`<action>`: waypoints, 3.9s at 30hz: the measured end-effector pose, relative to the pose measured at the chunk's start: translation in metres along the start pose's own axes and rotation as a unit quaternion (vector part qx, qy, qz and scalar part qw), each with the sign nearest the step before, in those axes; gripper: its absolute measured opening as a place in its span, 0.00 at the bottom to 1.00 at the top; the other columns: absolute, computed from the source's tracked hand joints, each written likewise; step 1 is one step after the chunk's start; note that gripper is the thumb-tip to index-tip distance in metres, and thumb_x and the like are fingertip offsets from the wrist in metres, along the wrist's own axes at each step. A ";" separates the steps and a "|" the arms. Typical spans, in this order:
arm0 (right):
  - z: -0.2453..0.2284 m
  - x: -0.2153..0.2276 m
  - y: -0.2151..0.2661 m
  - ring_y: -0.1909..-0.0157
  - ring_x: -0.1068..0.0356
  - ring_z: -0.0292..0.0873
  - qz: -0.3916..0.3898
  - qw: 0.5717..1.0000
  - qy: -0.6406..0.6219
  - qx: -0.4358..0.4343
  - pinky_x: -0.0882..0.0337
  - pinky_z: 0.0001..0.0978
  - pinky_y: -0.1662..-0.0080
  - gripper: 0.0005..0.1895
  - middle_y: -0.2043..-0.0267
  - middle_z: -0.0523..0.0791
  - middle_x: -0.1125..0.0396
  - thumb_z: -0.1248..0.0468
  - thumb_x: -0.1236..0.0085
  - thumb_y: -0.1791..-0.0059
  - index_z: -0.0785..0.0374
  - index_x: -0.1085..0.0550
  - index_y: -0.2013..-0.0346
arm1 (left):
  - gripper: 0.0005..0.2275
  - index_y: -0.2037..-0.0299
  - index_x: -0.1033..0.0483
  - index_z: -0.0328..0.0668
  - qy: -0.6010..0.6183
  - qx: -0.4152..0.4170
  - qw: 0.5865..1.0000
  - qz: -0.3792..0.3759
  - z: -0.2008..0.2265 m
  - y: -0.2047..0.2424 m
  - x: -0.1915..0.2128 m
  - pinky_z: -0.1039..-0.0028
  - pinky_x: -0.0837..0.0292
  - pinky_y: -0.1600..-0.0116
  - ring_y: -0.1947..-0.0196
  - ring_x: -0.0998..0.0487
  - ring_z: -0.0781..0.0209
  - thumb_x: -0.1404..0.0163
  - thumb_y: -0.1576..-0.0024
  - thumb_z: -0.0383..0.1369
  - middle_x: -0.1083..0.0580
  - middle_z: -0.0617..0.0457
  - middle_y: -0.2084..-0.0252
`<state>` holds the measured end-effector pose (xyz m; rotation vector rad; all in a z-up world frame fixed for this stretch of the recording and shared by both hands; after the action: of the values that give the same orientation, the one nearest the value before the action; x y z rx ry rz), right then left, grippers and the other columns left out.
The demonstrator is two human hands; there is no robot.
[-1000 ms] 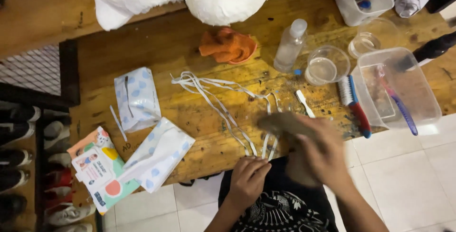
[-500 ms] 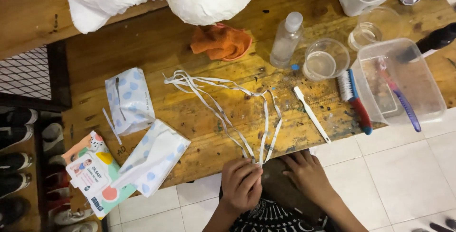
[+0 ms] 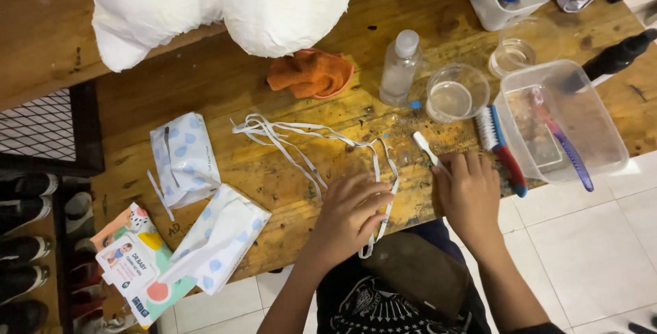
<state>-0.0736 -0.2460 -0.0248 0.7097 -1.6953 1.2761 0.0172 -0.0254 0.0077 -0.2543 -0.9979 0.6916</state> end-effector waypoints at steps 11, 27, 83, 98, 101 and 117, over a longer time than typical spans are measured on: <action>0.043 0.090 0.007 0.62 0.27 0.46 0.057 0.983 -0.085 -0.149 0.29 0.37 0.63 0.06 0.52 0.47 0.26 0.75 0.40 0.41 0.63 0.26 0.53 | 0.25 0.38 0.27 0.62 -0.069 0.026 0.987 -0.146 -0.019 -0.003 -0.026 0.34 0.70 0.25 0.22 0.58 0.49 0.40 0.46 0.49 0.46 0.66 0.24; 0.095 0.073 -0.065 0.64 0.25 0.59 -0.202 0.954 0.155 -0.155 0.32 0.46 0.70 0.13 0.67 0.50 0.25 0.59 0.52 0.43 0.53 0.20 0.63 | 0.26 0.39 0.28 0.58 -0.064 0.067 0.995 -0.048 -0.016 0.000 -0.010 0.30 0.68 0.26 0.26 0.45 0.46 0.38 0.48 0.46 0.35 0.58 0.30; -0.065 -0.001 -0.068 0.73 0.33 0.40 0.020 0.923 -0.232 0.307 0.40 0.31 0.73 0.27 0.84 0.32 0.43 0.57 0.61 0.42 0.52 0.37 0.87 | 0.28 0.37 0.29 0.70 -0.066 0.198 0.947 -0.243 -0.025 -0.004 0.003 0.17 0.88 0.40 0.23 0.71 0.42 0.46 0.49 0.59 0.57 0.65 0.22; -0.057 -0.008 -0.066 0.74 0.37 0.39 0.046 0.939 -0.158 0.302 0.44 0.32 0.75 0.23 0.88 0.33 0.45 0.64 0.55 0.45 0.55 0.35 0.87 | 0.35 0.28 0.41 0.76 -0.085 0.174 0.953 -0.233 -0.026 -0.001 0.003 0.19 0.90 0.41 0.23 0.74 0.42 0.44 0.47 0.59 0.60 0.65 0.21; -0.065 -0.005 -0.061 0.63 0.41 0.43 0.028 0.918 -0.191 0.346 0.51 0.41 0.57 0.23 0.80 0.40 0.37 0.56 0.51 0.44 0.56 0.32 0.83 | 0.27 0.36 0.29 0.70 -0.052 0.197 0.949 -0.240 -0.025 -0.002 0.004 0.17 0.88 0.42 0.23 0.72 0.42 0.51 0.46 0.59 0.57 0.64 0.22; -0.071 0.006 -0.070 0.75 0.27 0.40 0.008 0.924 -0.248 0.290 0.35 0.27 0.77 0.25 0.84 0.35 0.37 0.62 0.60 0.44 0.57 0.32 0.86 | 0.29 0.34 0.32 0.69 -0.057 0.199 0.944 -0.255 -0.024 -0.007 0.005 0.18 0.91 0.41 0.24 0.74 0.43 0.48 0.46 0.57 0.58 0.64 0.22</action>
<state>0.0033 -0.2003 0.0183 1.4720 -1.7020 1.7390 0.0415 -0.0249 0.0014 0.3941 -0.9570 0.4171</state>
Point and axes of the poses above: each hand's wrist, its own y-axis away from the middle knuckle, its own x-axis out of the back of the hand, z = x × y, the point moved 3 cm from there along -y, towards the middle knuckle
